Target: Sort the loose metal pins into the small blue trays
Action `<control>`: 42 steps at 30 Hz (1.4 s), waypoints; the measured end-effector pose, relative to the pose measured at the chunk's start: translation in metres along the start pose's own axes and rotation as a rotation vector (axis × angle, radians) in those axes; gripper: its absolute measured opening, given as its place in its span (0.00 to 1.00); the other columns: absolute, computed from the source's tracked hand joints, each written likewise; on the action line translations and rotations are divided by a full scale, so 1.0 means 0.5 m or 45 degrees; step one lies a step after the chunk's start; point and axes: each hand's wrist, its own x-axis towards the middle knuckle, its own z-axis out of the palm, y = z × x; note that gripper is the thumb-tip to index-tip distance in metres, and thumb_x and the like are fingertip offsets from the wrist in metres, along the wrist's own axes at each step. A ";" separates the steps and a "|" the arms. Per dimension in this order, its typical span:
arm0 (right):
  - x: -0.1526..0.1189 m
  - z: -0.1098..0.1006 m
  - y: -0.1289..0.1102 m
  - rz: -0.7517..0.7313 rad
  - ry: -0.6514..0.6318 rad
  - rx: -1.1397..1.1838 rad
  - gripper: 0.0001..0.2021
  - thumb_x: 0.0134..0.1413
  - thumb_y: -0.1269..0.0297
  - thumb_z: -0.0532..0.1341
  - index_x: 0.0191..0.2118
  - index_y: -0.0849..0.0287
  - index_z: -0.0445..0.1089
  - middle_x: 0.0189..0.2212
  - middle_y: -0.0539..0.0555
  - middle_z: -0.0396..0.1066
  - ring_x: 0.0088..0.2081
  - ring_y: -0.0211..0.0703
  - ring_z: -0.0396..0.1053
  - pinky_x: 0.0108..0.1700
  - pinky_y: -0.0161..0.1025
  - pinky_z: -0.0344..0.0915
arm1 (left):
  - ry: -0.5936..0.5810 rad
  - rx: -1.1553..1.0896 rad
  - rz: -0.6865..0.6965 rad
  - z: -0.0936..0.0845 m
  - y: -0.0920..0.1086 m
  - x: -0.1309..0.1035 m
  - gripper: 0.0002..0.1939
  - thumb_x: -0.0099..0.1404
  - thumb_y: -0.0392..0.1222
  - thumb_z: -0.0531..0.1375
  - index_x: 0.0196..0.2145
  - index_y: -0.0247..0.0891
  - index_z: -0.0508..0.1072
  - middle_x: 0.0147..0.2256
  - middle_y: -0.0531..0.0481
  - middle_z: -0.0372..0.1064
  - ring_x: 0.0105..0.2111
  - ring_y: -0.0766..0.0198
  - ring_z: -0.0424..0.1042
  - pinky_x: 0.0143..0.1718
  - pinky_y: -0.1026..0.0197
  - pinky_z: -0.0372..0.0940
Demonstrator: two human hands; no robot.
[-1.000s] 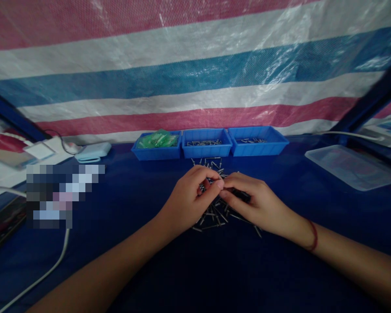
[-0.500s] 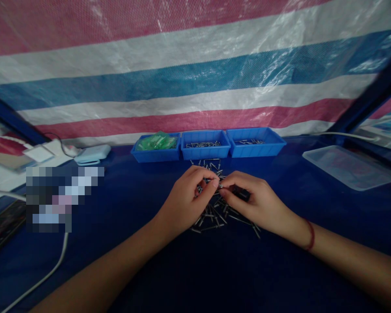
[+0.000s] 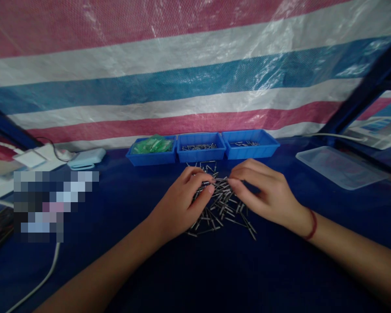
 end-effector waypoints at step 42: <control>-0.016 0.045 0.046 0.224 -0.193 -0.003 0.06 0.55 0.69 0.56 0.37 0.57 0.69 0.35 0.54 0.72 0.39 0.44 0.68 0.42 0.46 0.65 | -0.330 0.638 -0.125 -0.036 -0.056 0.006 0.09 0.65 0.38 0.52 0.38 0.36 0.71 0.37 0.47 0.65 0.34 0.60 0.68 0.37 0.57 0.64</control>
